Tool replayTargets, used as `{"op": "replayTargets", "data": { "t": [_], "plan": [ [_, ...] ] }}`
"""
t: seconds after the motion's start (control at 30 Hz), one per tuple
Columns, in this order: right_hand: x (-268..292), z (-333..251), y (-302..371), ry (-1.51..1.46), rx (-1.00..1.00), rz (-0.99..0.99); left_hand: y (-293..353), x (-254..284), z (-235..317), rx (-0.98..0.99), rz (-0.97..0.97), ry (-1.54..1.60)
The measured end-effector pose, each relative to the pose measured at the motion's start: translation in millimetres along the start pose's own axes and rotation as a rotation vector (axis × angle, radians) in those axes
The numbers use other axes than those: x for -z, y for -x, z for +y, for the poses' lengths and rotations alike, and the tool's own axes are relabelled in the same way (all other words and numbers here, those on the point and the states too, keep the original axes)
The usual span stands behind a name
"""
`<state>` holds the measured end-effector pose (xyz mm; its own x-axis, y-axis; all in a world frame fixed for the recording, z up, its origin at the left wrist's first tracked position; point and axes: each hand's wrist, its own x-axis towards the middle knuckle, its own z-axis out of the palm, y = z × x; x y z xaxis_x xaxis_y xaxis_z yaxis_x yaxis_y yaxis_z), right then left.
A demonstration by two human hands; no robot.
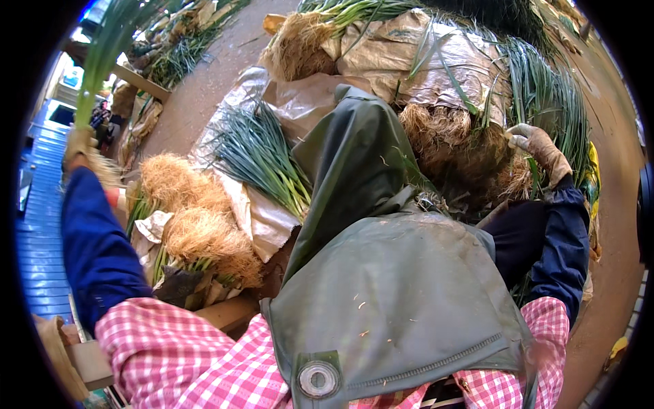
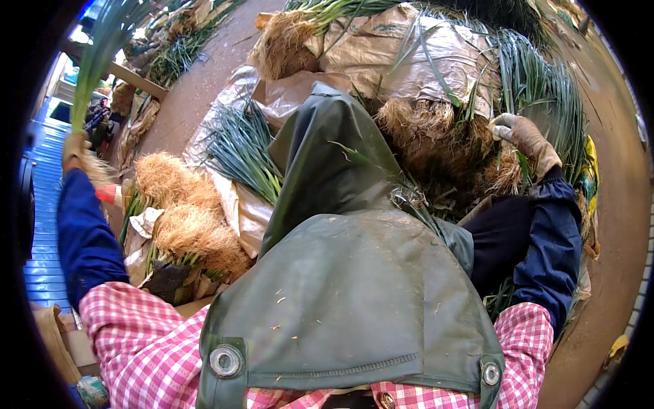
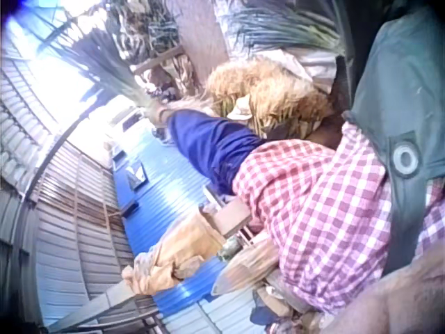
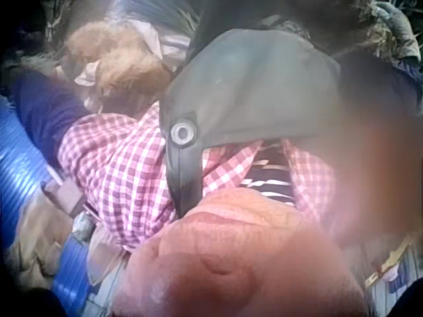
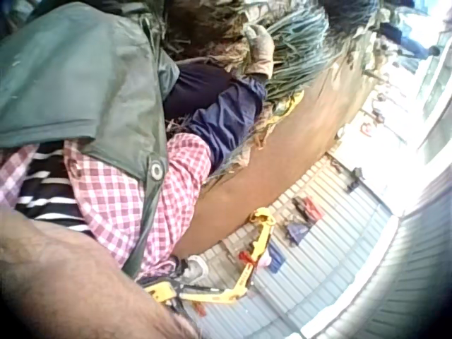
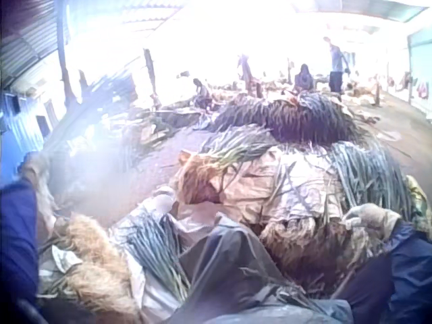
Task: The person sorts green onions by hand, picking up bunches from a pile, removing damaged leaves, and placing them into sorted stacks.
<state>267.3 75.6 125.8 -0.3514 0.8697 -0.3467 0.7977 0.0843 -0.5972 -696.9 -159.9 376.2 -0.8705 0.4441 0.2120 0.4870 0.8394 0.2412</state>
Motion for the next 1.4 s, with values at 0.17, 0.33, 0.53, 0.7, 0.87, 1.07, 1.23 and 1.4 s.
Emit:
{"op": "replayTargets", "data": {
  "t": [0.17, 0.33, 0.53, 0.7, 0.87, 1.07, 1.23, 1.4],
  "plan": [
    [-22.9, 24.8, -36.9, -0.080, 0.105, -0.078, 150.5, -244.4, -190.7, -0.055, -0.129, 0.232],
    [-8.5, 51.4, -6.6, 0.153, 0.043, -0.028, 380.6, -518.1, -88.5, 0.063, -0.570, 0.054],
    [11.7, 77.6, -12.0, -0.200, -0.264, 0.199, 473.7, -537.1, -40.0, 0.091, -0.681, -0.083],
    [3.5, 81.6, -29.4, 0.172, -0.361, 0.536, 463.5, -515.9, -55.4, 0.258, -0.602, -0.036],
    [-26.6, 63.1, -59.4, 0.411, -0.514, 0.255, 437.0, -482.5, -76.8, 0.517, -0.387, 0.364],
    [1.2, 59.7, -84.6, 0.165, -0.501, 0.282, 386.1, -333.9, 90.4, 0.025, -0.193, 1.263],
    [18.1, 47.3, -53.6, -1.056, 0.094, 0.521, 399.6, -222.4, 268.2, -0.638, -0.178, 1.343],
    [-35.5, 47.3, -56.5, -0.861, -0.092, 0.206, 538.4, -248.2, 391.5, -0.927, -0.885, 1.611]
  ]
}}
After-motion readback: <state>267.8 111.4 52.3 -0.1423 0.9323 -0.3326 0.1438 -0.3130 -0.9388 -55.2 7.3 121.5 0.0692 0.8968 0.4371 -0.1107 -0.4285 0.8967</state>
